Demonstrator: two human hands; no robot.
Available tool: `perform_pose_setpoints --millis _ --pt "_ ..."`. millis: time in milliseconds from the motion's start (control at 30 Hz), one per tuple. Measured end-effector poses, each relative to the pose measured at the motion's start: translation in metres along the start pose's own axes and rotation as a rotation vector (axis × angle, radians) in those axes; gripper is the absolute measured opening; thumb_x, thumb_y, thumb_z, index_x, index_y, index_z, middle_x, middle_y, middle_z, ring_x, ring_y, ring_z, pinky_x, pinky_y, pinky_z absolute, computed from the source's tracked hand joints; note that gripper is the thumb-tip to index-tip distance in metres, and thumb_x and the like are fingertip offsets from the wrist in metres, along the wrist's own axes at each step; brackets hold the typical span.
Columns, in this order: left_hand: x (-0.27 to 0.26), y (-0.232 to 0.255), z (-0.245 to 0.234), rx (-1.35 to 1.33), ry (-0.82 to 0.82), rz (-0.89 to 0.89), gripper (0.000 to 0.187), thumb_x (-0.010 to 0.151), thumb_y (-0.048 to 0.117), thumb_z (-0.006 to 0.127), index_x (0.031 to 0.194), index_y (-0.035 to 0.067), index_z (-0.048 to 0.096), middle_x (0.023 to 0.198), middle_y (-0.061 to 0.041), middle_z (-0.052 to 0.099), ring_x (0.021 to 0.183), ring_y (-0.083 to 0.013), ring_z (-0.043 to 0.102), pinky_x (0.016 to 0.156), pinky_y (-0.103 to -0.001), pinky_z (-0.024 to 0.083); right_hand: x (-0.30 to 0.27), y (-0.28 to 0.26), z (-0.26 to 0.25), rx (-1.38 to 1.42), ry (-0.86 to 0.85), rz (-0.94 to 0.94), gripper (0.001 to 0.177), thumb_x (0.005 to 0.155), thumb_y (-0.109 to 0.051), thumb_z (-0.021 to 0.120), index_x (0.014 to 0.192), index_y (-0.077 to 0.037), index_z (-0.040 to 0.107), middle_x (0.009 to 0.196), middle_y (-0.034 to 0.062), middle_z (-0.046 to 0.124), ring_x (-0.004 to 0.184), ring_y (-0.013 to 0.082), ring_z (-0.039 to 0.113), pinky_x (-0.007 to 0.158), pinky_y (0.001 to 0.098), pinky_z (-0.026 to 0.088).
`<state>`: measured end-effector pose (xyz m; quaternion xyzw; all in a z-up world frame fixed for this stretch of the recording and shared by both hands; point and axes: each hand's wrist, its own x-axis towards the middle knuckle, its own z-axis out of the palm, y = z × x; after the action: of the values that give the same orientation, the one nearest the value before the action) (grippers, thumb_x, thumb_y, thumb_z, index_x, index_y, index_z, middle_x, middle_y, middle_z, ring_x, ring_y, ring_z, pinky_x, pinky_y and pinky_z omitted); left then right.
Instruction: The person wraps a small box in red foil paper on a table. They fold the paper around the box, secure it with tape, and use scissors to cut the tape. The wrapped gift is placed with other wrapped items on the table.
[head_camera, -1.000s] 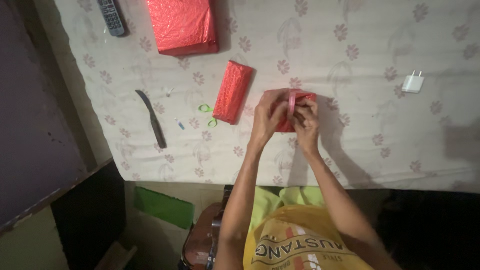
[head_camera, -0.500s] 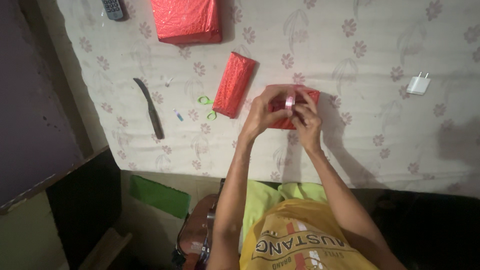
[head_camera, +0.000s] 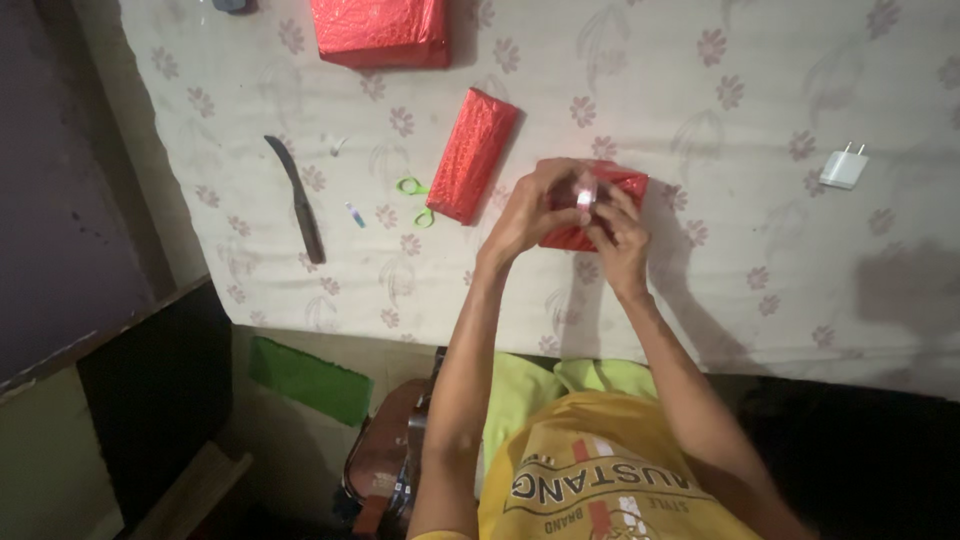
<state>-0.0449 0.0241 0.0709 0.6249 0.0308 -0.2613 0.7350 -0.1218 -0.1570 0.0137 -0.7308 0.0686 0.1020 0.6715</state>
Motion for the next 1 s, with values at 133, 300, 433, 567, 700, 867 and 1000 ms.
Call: perform_pose_setpoints --millis 133,300,433,567,700,867,1000 --pt "0.000 0.000 -0.003 0.152 -0.004 0.061 0.030 0.081 -0.009 0.079 0.105 -0.001 0.062 0.102 -0.006 0.064 0.096 -0.0160 0.066 0.087 -0.033 0.059 0.002 0.000 -0.001 -0.022 0.008 0.019 0.030 0.093 0.014 0.065 0.120 0.001 0.069 0.150 0.0140 0.052 0.123 0.0217 0.063 0.101 0.0333 0.055" --pt "-0.007 0.011 0.000 0.270 0.100 0.041 0.028 0.080 -0.006 0.078 0.102 0.001 0.061 0.099 -0.006 0.064 0.089 -0.0167 0.066 0.078 -0.031 0.056 0.004 -0.008 0.002 -0.047 0.015 -0.020 0.032 0.087 0.013 0.070 0.117 0.003 0.069 0.149 0.0141 0.051 0.122 0.0206 0.062 0.099 0.0325 0.055" --pt "-0.009 0.027 0.003 0.347 0.120 0.083 0.024 0.085 -0.004 0.074 0.107 0.000 0.064 0.104 -0.009 0.065 0.090 -0.0229 0.065 0.079 -0.033 0.053 0.005 -0.013 0.002 -0.137 0.008 -0.149 0.032 0.079 0.013 0.077 0.109 0.003 0.069 0.151 0.0158 0.050 0.130 0.0239 0.057 0.103 0.0350 0.053" --pt "-0.011 0.041 0.016 0.572 0.226 0.447 0.029 0.076 -0.006 0.069 0.104 -0.001 0.064 0.118 -0.017 0.063 0.109 -0.0340 0.060 0.090 -0.036 0.054 0.006 0.000 0.005 -0.074 0.061 0.037 0.026 0.085 0.014 0.069 0.109 0.002 0.070 0.152 0.0128 0.057 0.122 0.0193 0.066 0.094 0.0310 0.058" --pt "-0.026 0.051 0.033 0.727 0.144 0.507 0.021 0.082 -0.006 0.067 0.101 0.000 0.061 0.120 -0.016 0.066 0.123 -0.0368 0.060 0.103 -0.043 0.052 0.013 0.016 0.007 0.361 0.186 0.163 0.028 0.089 0.007 0.068 0.116 0.003 0.071 0.144 0.0142 0.058 0.114 0.0207 0.068 0.095 0.0321 0.060" --pt "-0.045 0.045 0.047 0.615 0.309 0.503 0.020 0.087 -0.006 0.063 0.106 0.002 0.063 0.115 -0.016 0.067 0.121 -0.0393 0.064 0.102 -0.044 0.055 0.011 0.016 0.003 -0.016 0.074 0.001 0.028 0.092 0.012 0.067 0.118 0.003 0.069 0.144 0.0100 0.061 0.120 0.0174 0.067 0.096 0.0311 0.058" --pt "-0.036 0.038 0.041 0.677 0.356 0.321 0.019 0.092 -0.002 0.067 0.110 0.002 0.066 0.104 -0.016 0.068 0.101 -0.0349 0.069 0.084 -0.040 0.058 0.011 0.000 0.004 0.130 0.046 -0.012 0.019 0.093 0.002 0.074 0.111 0.003 0.068 0.149 0.0087 0.050 0.123 0.0161 0.063 0.096 0.0292 0.058"
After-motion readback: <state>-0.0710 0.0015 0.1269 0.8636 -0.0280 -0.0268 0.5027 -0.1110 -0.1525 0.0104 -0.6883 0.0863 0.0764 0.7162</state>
